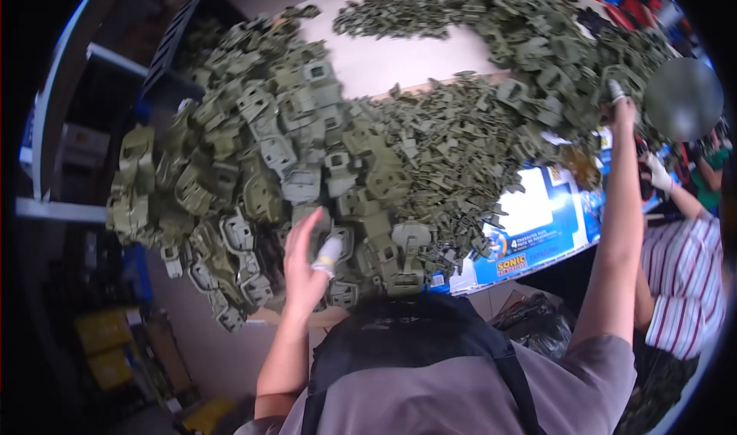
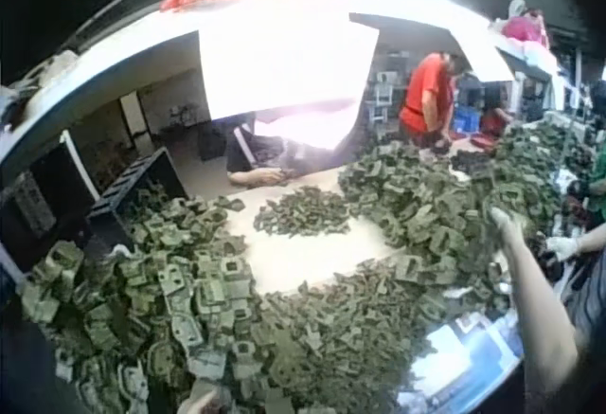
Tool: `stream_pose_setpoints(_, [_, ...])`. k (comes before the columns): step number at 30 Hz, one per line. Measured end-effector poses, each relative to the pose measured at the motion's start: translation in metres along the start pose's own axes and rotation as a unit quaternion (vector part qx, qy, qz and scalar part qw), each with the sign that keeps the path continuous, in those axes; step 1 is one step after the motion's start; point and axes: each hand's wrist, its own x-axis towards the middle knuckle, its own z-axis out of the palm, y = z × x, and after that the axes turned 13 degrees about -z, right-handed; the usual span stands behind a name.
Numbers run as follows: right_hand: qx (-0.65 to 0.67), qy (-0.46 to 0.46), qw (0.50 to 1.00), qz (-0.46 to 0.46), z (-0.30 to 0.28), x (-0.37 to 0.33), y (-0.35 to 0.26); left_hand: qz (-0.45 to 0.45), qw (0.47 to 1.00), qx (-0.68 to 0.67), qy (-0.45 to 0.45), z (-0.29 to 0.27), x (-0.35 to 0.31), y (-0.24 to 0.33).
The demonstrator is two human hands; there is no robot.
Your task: The person assembles green plastic components by hand, snapping smaller pieces into larger frames. They pick up parts from a large pile on a table, manipulate them to fit together, and place the assembled units back on the pile. The process is repetitive and involves handling multiple identical items.
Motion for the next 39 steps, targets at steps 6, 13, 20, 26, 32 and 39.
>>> stream_pose_setpoints(6, [-0.352, -0.131, 0.904, -0.202, 0.014, 0.068, 0.033, -0.064, 0.990, 0.075, -0.100, 0.022, -0.003, -0.023])
stream_pose_setpoints(13, [0.025, -0.456, 0.851, -0.258, 0.117, -0.307, -0.046, -0.004, 0.991, 0.109, -0.077, 0.062, 0.024, -0.009])
stream_pose_setpoints(20, [-0.183, -0.377, 0.801, -0.428, 0.226, -0.477, -0.007, 0.127, 0.968, 0.196, -0.088, 0.077, 0.029, -0.040])
stream_pose_setpoints(26, [-0.010, -0.234, 0.955, -0.180, 0.179, -0.444, -0.046, 0.256, 0.952, 0.159, -0.059, 0.079, 0.049, -0.071])
stream_pose_setpoints(32, [0.014, -0.354, 0.868, -0.347, 0.062, -0.447, -0.128, 0.434, 0.857, 0.270, -0.065, 0.016, 0.021, 0.067])
stream_pose_setpoints(39, [0.100, -0.268, 0.894, -0.346, 0.027, -0.457, -0.126, 0.118, 0.958, -0.054, -0.256, 0.053, 0.045, -0.010])
